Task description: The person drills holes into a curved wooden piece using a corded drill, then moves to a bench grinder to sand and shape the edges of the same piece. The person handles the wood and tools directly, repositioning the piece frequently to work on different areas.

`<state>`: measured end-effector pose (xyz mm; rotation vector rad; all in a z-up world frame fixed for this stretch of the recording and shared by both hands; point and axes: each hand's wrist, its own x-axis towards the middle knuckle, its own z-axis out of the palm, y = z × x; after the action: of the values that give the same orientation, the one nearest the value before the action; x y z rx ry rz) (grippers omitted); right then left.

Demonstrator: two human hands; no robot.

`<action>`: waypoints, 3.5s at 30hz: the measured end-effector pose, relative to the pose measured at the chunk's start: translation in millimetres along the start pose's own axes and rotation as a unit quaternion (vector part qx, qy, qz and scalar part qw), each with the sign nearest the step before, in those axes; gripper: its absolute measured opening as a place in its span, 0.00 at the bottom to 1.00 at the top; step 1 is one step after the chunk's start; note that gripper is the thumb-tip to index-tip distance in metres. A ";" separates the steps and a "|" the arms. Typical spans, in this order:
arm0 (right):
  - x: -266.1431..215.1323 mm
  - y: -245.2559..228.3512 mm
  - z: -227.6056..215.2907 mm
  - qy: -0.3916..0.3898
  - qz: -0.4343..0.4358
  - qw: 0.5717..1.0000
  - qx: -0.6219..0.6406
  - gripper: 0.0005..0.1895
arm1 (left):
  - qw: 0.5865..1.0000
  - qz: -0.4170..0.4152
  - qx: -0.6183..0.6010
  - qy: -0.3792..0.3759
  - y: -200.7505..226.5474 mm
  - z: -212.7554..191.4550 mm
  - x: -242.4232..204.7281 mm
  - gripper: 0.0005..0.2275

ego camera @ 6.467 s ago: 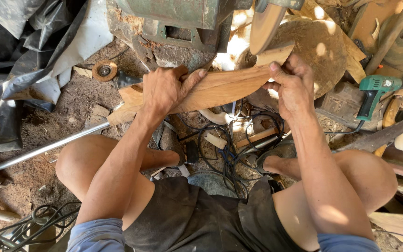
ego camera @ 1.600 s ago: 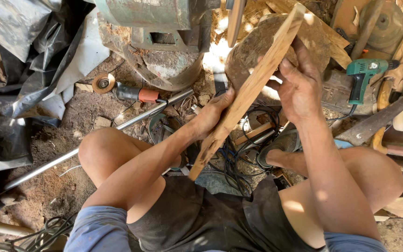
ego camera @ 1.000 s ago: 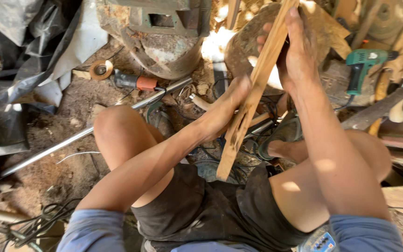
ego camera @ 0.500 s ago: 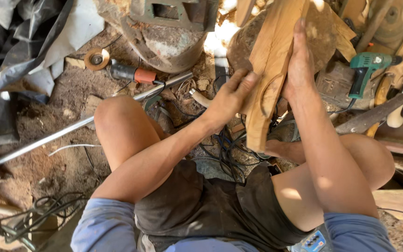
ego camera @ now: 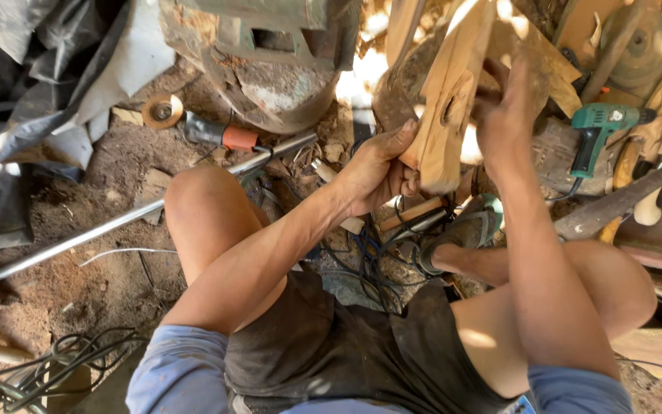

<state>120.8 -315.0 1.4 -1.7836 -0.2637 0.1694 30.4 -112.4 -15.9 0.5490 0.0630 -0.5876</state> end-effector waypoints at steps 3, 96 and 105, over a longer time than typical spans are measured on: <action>-25.6 -14.7 8.4 -0.022 -0.102 0.969 -0.225 0.60 | 0.999 -0.010 -0.011 -0.044 -0.6 3.8 -0.1 0.18; 146.8 85.7 92.4 0.023 0.159 0.953 0.257 0.33 | 0.948 0.152 -0.221 0.168 12.6 -41.5 62.2 0.13; 142.7 87.9 83.7 0.051 0.206 0.938 0.273 0.31 | 0.962 0.121 -0.164 0.182 -1.5 -26.6 49.4 0.10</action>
<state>244.5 -216.6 -99.3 -1.2653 0.2242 0.4073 73.4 -125.1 -49.8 0.3288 0.4291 -0.2231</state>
